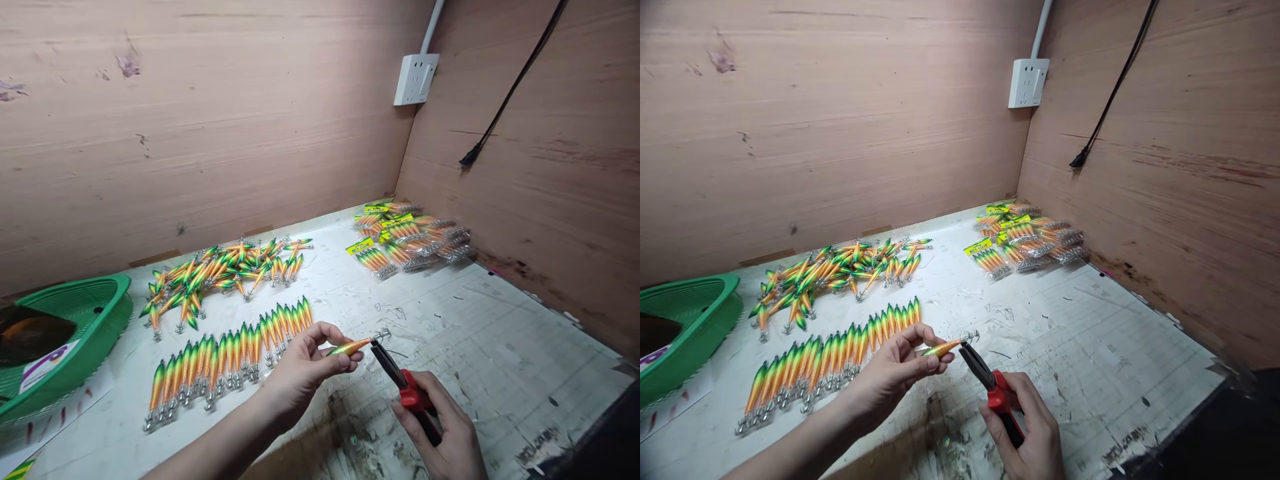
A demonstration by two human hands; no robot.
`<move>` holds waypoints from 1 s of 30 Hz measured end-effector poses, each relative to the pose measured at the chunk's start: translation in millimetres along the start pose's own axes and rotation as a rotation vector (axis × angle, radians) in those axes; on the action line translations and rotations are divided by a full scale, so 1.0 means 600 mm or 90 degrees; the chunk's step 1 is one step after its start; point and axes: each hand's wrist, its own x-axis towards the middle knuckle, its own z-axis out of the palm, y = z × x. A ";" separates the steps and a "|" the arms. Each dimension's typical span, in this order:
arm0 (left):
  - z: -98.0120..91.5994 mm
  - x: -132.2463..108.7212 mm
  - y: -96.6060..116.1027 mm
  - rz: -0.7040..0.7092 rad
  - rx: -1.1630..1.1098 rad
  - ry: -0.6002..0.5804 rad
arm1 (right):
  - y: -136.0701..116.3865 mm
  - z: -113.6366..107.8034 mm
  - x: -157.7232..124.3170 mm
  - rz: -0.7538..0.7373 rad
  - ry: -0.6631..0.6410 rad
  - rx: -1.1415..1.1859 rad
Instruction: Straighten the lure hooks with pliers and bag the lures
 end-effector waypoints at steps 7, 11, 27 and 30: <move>-0.001 -0.014 -0.005 0.182 0.375 -0.071 | 0.002 0.000 0.000 -0.009 -0.012 0.004; 0.004 -0.027 -0.021 0.102 0.312 -0.033 | -0.003 -0.003 -0.006 -0.013 -0.019 -0.003; -0.007 -0.060 -0.039 0.241 0.392 -0.001 | -0.059 -0.053 0.006 -0.009 -0.194 -0.010; -0.010 -0.065 -0.040 0.256 0.406 -0.001 | -0.063 -0.061 0.010 0.005 -0.211 -0.036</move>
